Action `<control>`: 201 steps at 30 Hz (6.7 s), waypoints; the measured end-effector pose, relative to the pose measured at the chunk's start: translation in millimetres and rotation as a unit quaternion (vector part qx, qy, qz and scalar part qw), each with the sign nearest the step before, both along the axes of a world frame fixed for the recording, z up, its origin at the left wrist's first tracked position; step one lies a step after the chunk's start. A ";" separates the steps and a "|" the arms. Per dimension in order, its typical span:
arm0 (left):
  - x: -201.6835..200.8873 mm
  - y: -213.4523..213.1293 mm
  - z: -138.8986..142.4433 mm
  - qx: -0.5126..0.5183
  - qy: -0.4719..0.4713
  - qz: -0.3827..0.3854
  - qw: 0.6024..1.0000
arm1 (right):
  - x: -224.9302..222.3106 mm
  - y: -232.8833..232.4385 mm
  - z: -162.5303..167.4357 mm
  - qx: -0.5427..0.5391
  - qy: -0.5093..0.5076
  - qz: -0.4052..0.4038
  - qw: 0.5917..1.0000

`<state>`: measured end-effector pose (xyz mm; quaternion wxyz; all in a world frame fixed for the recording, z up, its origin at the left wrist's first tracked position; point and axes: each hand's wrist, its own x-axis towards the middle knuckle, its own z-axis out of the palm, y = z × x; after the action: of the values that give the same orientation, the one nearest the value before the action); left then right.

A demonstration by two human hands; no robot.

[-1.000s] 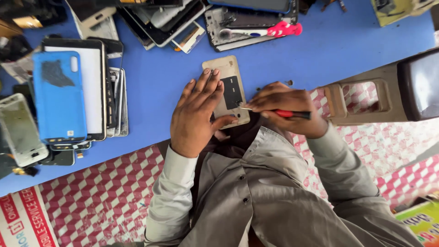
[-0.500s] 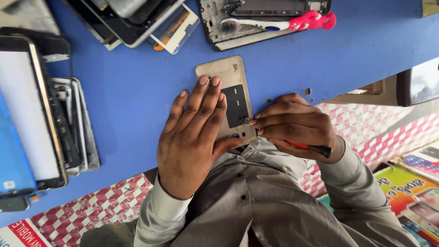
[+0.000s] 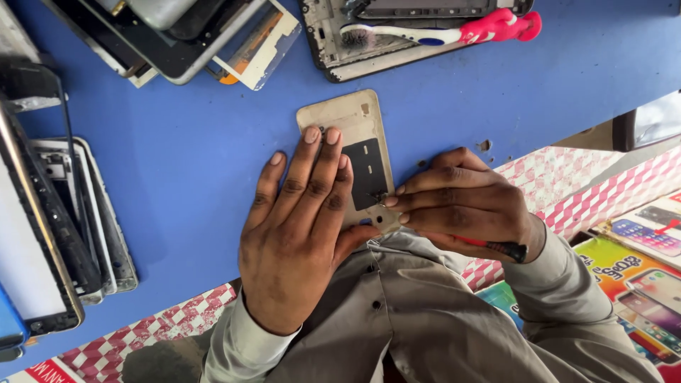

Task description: The person cleans the back of a blue phone case using a toothbrush and a screwdriver to scrape off residue. They then switch to a beige phone case and continue scraping residue from its back with the screwdriver.

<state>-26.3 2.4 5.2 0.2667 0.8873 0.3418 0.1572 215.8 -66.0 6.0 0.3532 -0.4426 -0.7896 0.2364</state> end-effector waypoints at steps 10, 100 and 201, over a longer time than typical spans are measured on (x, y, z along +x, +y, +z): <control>3.2 -4.4 3.9 0.013 0.008 0.015 1.000 | -0.8 -7.0 1.1 0.028 -0.032 -0.008 0.999; -1.6 -12.9 10.1 0.006 -0.003 0.025 1.000 | 7.9 9.9 25.1 -0.029 0.049 0.063 0.996; -7.1 -16.1 14.7 0.031 -0.009 0.024 0.999 | -10.3 -4.7 24.8 -0.023 0.006 0.005 1.000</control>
<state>-33.4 -13.6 19.9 0.2385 0.8850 0.3559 0.1823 205.5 -70.7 30.8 0.3460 -0.4449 -0.7844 0.2588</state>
